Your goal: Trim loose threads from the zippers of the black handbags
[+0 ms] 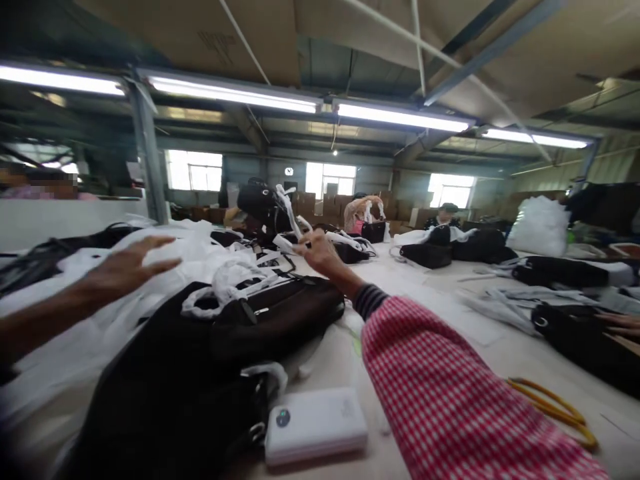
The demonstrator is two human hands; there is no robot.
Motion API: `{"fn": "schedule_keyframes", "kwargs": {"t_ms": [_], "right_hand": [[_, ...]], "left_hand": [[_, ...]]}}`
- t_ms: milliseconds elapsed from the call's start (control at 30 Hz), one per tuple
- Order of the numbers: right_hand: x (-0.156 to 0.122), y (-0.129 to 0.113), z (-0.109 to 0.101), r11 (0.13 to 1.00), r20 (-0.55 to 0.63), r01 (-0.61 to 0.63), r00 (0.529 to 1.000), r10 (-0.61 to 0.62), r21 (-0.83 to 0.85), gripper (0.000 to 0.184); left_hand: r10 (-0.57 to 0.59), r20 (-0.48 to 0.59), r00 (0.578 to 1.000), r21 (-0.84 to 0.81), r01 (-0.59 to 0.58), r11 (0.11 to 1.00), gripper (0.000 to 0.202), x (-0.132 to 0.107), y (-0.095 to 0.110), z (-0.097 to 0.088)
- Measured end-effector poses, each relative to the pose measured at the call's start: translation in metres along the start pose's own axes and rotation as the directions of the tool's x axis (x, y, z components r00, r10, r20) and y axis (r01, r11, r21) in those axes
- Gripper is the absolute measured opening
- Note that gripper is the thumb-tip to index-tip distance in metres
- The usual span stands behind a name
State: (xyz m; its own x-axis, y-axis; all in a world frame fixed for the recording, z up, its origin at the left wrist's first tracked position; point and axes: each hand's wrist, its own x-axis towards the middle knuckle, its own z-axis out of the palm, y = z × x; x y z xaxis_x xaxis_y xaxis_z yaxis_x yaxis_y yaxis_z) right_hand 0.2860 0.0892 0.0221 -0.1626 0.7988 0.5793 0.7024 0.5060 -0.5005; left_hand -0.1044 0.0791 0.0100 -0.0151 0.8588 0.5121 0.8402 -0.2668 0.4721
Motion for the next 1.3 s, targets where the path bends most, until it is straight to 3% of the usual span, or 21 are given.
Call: {"fn": "schedule_keyframes", "kwargs": {"t_ms": [100,167,267,367,433,500,700,1000,1167,1300], "right_hand": [[-0.063,0.035,0.041,0.999,0.142,-0.034,0.989,0.034,0.002,0.031],[-0.098,0.045,0.049,0.999,0.254,-0.041,0.966,0.047,-0.027,0.036],[-0.122,0.044,0.044,0.997,0.430,-0.008,0.902,0.042,-0.082,0.042],[-0.127,0.037,0.042,0.987,0.562,0.054,0.826,0.041,-0.151,0.058],[-0.132,0.034,0.047,0.968,0.598,0.118,0.801,0.040,-0.223,0.074],[-0.138,0.033,0.057,0.934,0.582,0.183,0.813,0.031,-0.307,0.081],[-0.148,0.032,0.087,0.855,0.474,0.223,0.880,0.031,-0.469,0.055],[-0.140,0.046,0.097,0.837,0.462,0.272,0.887,-0.027,-0.474,0.048],[-0.121,0.029,0.085,0.864,0.395,0.248,0.917,-0.063,-0.438,0.026],[-0.107,0.002,0.065,0.911,0.254,0.270,0.947,-0.194,-0.310,0.031]], "left_hand": [[-0.027,0.179,0.983,0.035,0.021,0.999,0.082,-0.051,-0.057,0.033],[-0.084,0.260,0.962,-0.028,0.094,0.995,0.084,-0.076,-0.068,0.046],[-0.158,0.299,0.941,-0.075,0.188,0.979,0.075,-0.094,-0.053,0.051],[-0.074,0.337,0.939,0.091,0.046,0.995,0.052,-0.103,-0.025,0.043],[-0.010,0.354,0.935,0.203,-0.066,0.977,0.047,-0.114,-0.010,0.037],[0.018,0.352,0.936,0.269,-0.119,0.956,0.048,-0.128,-0.001,0.037],[0.023,0.401,0.916,0.471,-0.228,0.852,0.047,-0.163,0.010,0.060],[0.004,0.351,0.936,0.450,-0.172,0.876,0.045,-0.170,0.012,0.072],[0.016,0.360,0.933,0.380,-0.162,0.910,0.041,-0.159,-0.005,0.053],[-0.019,0.321,0.947,0.176,-0.040,0.984,0.035,-0.139,-0.039,0.022]]}}
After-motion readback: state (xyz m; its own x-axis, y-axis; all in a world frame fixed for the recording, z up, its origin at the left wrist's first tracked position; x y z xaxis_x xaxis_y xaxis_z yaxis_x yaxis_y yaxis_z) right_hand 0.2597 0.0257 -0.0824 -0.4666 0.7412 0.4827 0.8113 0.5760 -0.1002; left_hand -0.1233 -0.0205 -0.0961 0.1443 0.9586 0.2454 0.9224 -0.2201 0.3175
